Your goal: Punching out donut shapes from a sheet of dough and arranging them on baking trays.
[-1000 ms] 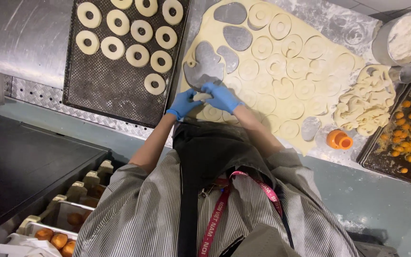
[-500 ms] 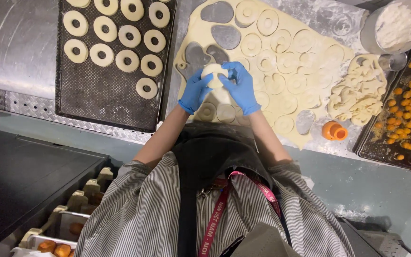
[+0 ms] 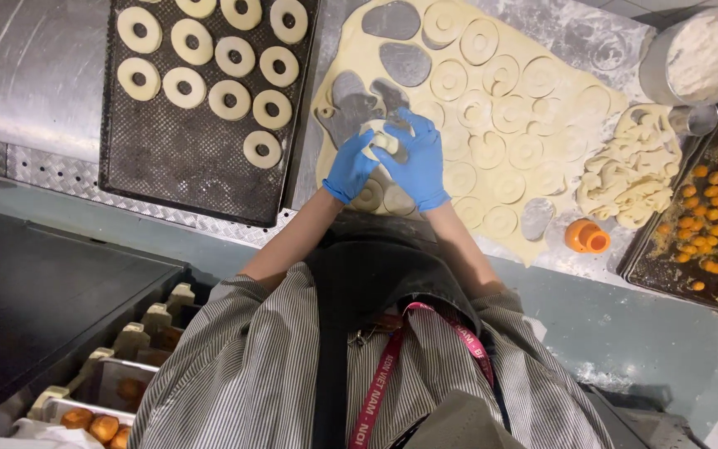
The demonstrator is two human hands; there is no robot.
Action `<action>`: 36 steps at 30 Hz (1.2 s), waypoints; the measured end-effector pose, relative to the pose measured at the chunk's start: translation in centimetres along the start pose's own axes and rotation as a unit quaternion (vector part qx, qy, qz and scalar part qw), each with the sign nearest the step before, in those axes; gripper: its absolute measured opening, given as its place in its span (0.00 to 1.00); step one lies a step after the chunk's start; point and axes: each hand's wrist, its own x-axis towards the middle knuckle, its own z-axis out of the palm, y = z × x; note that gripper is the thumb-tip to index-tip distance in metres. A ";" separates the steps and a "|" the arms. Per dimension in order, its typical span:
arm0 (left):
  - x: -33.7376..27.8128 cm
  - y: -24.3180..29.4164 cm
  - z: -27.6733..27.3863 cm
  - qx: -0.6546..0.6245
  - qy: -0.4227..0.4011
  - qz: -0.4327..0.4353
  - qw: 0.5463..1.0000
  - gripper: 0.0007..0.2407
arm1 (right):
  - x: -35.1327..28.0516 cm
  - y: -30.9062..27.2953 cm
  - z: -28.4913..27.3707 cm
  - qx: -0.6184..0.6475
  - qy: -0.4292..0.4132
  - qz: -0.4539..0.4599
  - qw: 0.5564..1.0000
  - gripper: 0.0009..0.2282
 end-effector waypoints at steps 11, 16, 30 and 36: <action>-2.4 -1.3 -8.7 -0.552 0.164 -0.136 0.806 0.18 | -3.9 6.3 1.8 0.222 0.101 0.174 0.954 0.06; -5.2 -3.3 -25.2 -0.334 0.357 -0.002 0.872 0.14 | -6.1 13.4 -1.0 0.083 0.170 0.226 0.956 0.20; -2.8 6.5 -20.0 0.611 0.485 0.116 0.615 0.13 | -8.1 14.5 -1.1 0.117 0.153 0.312 0.930 0.17; 4.2 1.6 -7.0 0.438 0.097 0.156 0.880 0.08 | -6.6 14.3 0.2 0.127 0.130 0.287 0.940 0.15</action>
